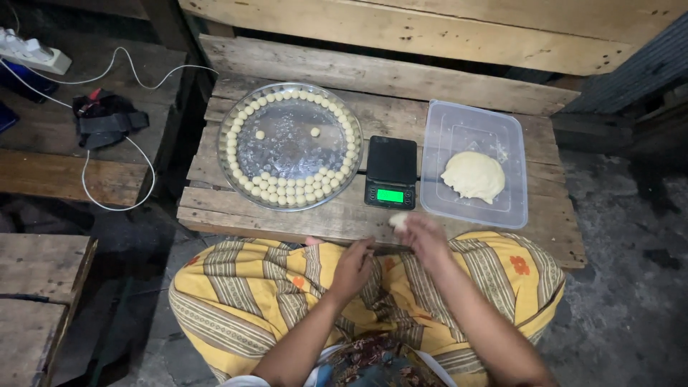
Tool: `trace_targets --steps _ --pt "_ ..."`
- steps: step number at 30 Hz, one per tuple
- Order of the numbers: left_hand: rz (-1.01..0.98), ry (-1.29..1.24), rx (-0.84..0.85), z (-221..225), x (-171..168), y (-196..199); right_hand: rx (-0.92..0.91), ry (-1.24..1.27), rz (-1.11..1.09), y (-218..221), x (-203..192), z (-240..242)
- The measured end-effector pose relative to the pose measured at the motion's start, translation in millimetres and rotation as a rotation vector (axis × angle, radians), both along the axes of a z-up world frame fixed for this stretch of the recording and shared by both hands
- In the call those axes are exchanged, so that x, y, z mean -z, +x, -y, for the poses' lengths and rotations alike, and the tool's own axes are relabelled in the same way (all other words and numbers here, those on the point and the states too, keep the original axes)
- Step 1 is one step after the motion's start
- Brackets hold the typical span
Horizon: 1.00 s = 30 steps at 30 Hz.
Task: The person portions dough from a large mass in a plastic container, weighs each piece on a digital scale, rolls it into a ball, and places it on a metal tray. The process is repeated continuously throughout the clip.
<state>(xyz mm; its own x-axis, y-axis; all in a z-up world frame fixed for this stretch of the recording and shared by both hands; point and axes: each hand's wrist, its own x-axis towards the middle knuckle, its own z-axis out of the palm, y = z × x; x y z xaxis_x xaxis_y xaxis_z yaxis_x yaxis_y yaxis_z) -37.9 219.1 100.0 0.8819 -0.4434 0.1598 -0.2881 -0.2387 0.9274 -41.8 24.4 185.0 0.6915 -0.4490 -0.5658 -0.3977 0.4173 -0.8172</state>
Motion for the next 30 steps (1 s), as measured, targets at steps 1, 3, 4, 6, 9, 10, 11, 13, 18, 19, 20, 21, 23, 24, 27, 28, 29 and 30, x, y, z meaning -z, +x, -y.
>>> trace_targets --steps 1,3,4,6,9,10,11,13,18,19,20,21,23,24,27,28,29,30 --pt "-0.005 0.021 0.005 2 6 0 -0.002 -0.167 -0.065 17 -5 11" --pt "-0.009 0.043 0.011 2 8 1 -0.003 -0.334 -0.128 49 -6 34" --pt "-0.028 0.042 0.023 2 5 1 0.049 -0.507 0.058 64 -2 48" --pt "-0.046 0.044 0.040 0 4 1 0.107 -0.674 0.246 92 5 67" --pt "-0.025 0.029 0.059 1 10 2 0.106 -1.092 0.454 122 18 74" --pt "-0.034 0.042 0.071 1 10 3 -0.061 -1.370 0.486 123 27 69" --pt "-0.045 0.059 0.085 0 11 2 -0.237 -1.641 0.506 122 37 63" --pt "-0.048 0.063 0.097 -1 23 2 -0.331 -1.711 0.487 105 63 57" --pt "-0.067 0.082 0.101 -4 29 -2 -0.410 -1.719 0.457 48 83 57" --pt "-0.065 0.087 0.098 -2 28 1 -0.531 -1.578 0.284 40 77 64" --pt "-0.063 0.092 0.096 0 26 4 -0.640 -1.426 0.114 31 70 70" --pt "-0.061 0.091 0.102 2 23 5 -0.634 -1.427 0.110 26 34 68" --pt "-0.010 0.120 0.080 3 16 5 -0.965 -1.191 -0.378 13 -35 64" --pt "-0.013 0.123 0.087 3 17 4 -0.961 -1.185 -0.382 8 -33 77" --pt "-0.026 0.116 0.064 3 17 4 -1.027 -1.250 -0.479 -3 -31 109" --pt "-0.043 0.125 0.046 5 14 4 -1.054 -1.299 -0.481 -5 -31 116" --pt "-0.061 0.135 0.029 6 12 3 -1.082 -1.347 -0.484 -9 -30 123" --pt "-0.062 0.141 0.032 5 13 2 -1.080 -1.340 -0.483 -2 -17 135"
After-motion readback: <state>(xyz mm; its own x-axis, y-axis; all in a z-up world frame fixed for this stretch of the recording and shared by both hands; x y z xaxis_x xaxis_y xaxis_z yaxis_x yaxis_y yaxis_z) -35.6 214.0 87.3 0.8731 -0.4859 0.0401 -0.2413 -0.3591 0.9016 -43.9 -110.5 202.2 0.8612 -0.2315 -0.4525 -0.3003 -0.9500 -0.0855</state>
